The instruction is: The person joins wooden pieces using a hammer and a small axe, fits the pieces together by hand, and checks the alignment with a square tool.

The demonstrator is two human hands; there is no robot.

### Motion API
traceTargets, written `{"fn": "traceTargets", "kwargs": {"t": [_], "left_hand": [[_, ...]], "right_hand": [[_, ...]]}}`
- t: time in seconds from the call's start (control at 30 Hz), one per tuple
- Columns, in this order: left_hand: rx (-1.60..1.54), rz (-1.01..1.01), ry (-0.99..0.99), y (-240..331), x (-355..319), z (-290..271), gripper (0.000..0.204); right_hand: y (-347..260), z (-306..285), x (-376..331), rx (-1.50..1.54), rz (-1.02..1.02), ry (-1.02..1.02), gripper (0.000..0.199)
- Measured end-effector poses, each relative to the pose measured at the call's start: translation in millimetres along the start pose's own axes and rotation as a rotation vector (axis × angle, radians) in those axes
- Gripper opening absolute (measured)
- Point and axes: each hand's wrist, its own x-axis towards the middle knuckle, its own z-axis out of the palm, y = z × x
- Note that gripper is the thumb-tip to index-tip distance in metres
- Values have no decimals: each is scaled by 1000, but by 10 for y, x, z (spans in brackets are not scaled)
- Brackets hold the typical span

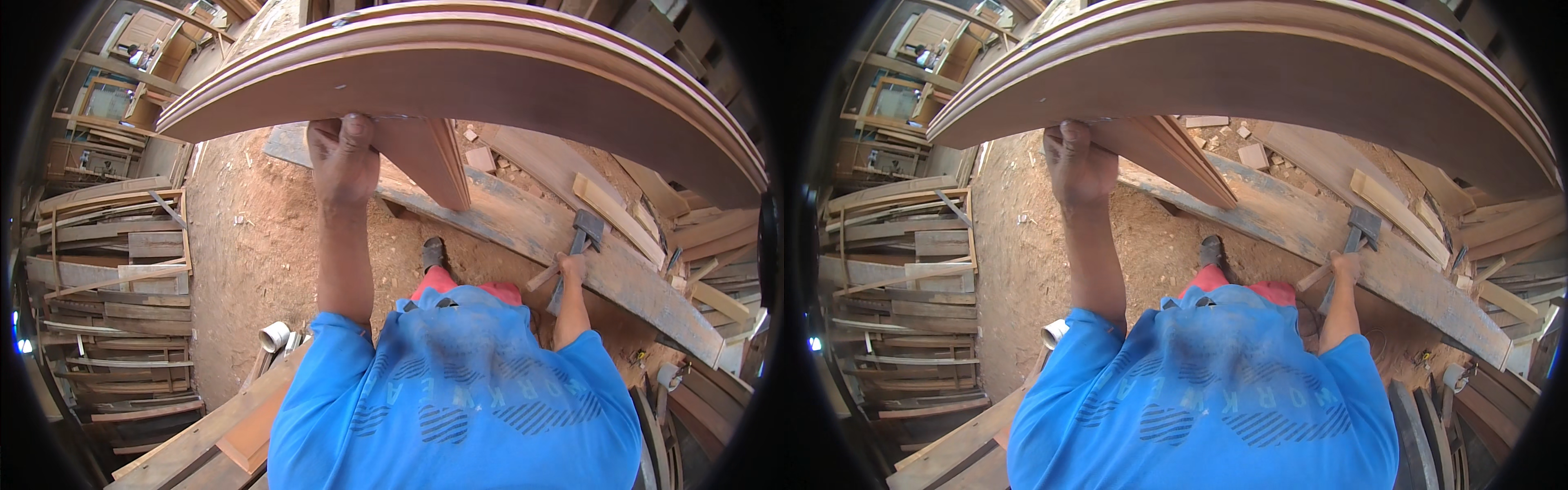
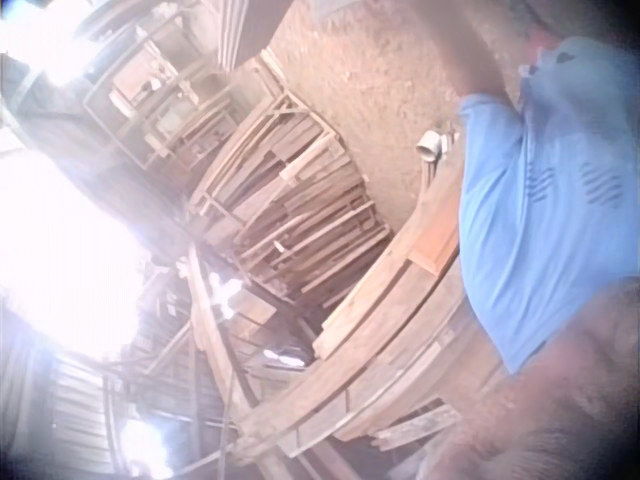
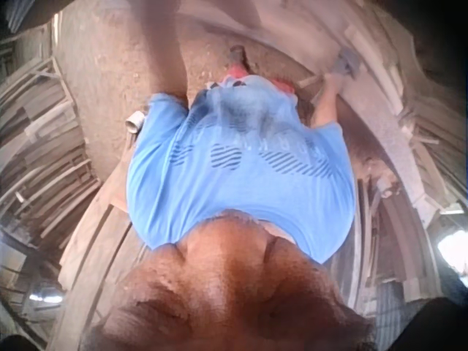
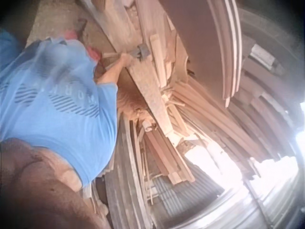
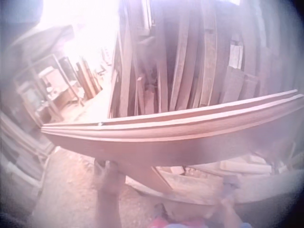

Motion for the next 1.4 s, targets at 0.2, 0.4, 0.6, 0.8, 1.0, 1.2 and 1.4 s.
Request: {"fn": "traceTargets", "kwargs": {"t": [0.2,0.4,0.6,0.8,1.0,1.2,1.4], "left_hand": [[-23,9,26,205,20,-222,50],[-9,-12,116,532,-2,-493,50],[28,-99,167,671,-100,-805,48],[26,-144,224,351,-599,-1073,47],[140,-286,295,92,-1224,-1388,56],[664,-663,362,56,-1501,-1802,77],[9,-530,531,145,-2016,-2444,84]], "right_hand": [[-96,-21,-36,-101,28,1,72],[-613,-297,-515,-212,-74,252,80],[-1923,-954,-1631,329,-826,-308,69],[-2938,-1009,-3018,212,-1488,-457,74],[-3149,-8,-3254,507,-1268,-944,50],[-3231,682,-3216,511,-1377,-811,37],[-3256,1857,-3219,401,-1376,-755,30]]}}
